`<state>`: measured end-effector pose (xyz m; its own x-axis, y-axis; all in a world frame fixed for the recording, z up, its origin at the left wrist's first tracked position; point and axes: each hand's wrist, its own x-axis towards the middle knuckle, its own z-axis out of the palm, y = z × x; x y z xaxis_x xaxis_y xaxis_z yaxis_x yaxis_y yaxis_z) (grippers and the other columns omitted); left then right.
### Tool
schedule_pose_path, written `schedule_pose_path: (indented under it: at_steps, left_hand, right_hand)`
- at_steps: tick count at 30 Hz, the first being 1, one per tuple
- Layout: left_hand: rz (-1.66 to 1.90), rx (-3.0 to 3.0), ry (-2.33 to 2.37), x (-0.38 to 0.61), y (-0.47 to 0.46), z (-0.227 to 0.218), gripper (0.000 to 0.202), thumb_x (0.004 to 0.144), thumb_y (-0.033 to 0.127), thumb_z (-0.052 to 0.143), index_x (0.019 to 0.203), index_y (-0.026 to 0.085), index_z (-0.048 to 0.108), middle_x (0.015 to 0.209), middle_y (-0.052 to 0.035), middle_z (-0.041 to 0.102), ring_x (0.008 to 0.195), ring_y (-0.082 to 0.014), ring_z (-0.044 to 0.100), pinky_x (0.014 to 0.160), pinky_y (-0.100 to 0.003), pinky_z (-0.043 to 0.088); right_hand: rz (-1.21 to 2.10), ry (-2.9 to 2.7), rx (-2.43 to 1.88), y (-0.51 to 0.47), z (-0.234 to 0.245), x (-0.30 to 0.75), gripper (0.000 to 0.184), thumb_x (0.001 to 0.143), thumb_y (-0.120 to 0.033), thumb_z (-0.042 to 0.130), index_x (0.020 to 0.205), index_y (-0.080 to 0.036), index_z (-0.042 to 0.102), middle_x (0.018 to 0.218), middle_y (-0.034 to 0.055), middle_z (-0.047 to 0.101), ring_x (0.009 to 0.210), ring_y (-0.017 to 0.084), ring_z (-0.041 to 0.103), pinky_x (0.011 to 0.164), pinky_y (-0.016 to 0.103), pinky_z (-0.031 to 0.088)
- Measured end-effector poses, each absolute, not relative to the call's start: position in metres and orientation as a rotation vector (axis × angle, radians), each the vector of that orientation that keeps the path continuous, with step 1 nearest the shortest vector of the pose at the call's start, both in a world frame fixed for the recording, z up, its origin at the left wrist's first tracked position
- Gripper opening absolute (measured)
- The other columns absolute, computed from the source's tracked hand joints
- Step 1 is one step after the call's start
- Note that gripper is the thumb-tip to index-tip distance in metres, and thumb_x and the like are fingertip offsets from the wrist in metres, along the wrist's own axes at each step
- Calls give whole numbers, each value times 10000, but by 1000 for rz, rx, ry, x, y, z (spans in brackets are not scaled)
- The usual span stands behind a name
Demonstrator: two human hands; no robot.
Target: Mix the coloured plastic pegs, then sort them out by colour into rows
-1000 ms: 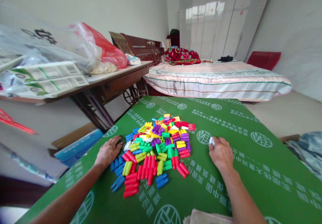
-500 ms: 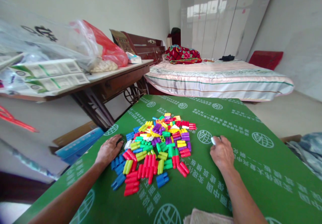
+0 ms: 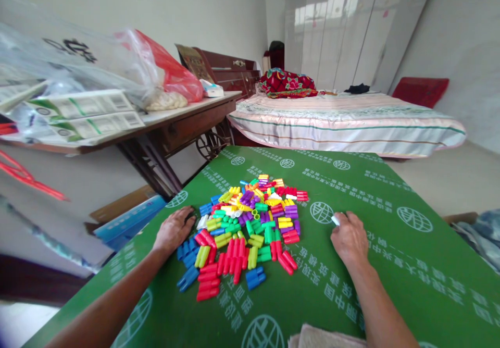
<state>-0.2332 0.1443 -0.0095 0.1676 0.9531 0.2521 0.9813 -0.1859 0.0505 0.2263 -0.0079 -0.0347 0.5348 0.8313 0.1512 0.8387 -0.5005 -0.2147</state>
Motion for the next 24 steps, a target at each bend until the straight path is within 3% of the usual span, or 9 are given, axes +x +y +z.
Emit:
schedule_pose_path:
  at_steps: [10,17,20,24]
  left_hand:
    - [-392,-2320,-1967,-231,142,-9,493,869,383,321,1198,131,588,1319,-125,575,1245,-251,498,1073,-396,368]
    - [-512,-2325,-2041,-226,142,-8,452,833,376,380,1136,148,626,1305,-120,589,1238,-266,508,1079,-407,367]
    - [-593,-2329,-2100,-227,142,1,404,803,349,443,1077,142,655,1242,-99,636,1164,-230,569,1036,-332,416]
    - [-778,-2268,-2188,-236,140,44,409,820,376,476,1067,101,650,988,-46,722,929,-192,642,855,-282,512]
  right_hand:
    - [-104,-1429,-2467,-8,-36,229,399,828,-150,438,1163,-187,649,1213,114,581,1041,255,572,842,338,483]
    - [-70,-1406,-2463,-8,-35,229,398,829,-154,439,1166,-179,649,1224,116,577,1055,263,569,856,344,478]
    - [-40,-1383,-2470,-8,-34,229,405,831,-155,442,1182,-179,642,1247,120,563,1078,269,560,872,344,471]
    - [-2,-1364,-2472,-8,-32,229,403,833,-159,455,1191,-189,637,1247,111,558,1071,256,564,876,328,463]
